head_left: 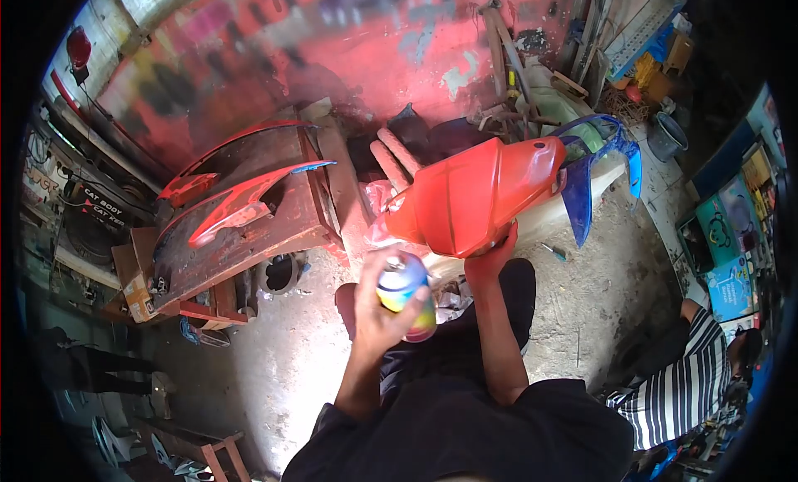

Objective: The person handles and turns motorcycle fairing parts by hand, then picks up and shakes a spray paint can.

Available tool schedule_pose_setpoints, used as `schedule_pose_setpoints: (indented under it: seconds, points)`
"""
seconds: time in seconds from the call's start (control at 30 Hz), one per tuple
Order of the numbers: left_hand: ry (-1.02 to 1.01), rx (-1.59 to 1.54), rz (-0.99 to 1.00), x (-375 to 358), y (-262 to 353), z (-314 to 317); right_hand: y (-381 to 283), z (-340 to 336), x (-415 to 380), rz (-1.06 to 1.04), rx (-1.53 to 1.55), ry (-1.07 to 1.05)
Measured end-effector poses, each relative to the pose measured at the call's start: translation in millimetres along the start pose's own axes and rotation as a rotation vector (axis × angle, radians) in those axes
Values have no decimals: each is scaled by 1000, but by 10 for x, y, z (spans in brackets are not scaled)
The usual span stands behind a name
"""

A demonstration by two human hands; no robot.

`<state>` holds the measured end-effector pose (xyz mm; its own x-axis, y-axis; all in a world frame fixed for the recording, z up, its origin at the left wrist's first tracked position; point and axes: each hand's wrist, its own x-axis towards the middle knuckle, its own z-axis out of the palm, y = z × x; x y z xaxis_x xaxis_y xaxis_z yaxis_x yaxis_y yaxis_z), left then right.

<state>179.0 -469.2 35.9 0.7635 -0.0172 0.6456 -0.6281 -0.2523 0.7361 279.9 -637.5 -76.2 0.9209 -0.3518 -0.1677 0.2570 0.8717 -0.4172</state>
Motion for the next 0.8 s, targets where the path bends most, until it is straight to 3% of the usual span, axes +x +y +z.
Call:
schedule_pose_setpoints:
  seconds: [0.07,0.17,0.3,0.4,0.43,0.5,0.53,0.63,0.7,0.77,0.8]
  points:
    - [234,-50,-347,107,123,-46,-9,-126,59,87,5,-62]
    - [381,462,-275,281,-122,-225,9,-163,91,65,-49,2]
    - [231,358,-414,276,-155,-116,31,-93,72,14,-102,55]
    - [7,43,-279,236,136,96,78,-98,96,-15,-116,26]
    - [5,42,-280,222,161,88,73,-76,68,3,-132,40]
    - [91,79,-51,192,197,67,64,-25,0,19,-148,60]
    - [179,17,-166,158,229,53,59,7,-31,10,-157,88]
    - [337,295,-258,343,154,-102,62,-34,-13,4,-147,101]
    - [311,517,-306,373,48,-192,97,-129,22,10,-130,88]
    - [263,499,-312,389,-3,-171,124,-236,61,22,-176,-23]
    - [231,451,-278,370,-44,-114,110,-117,17,-8,-140,70]
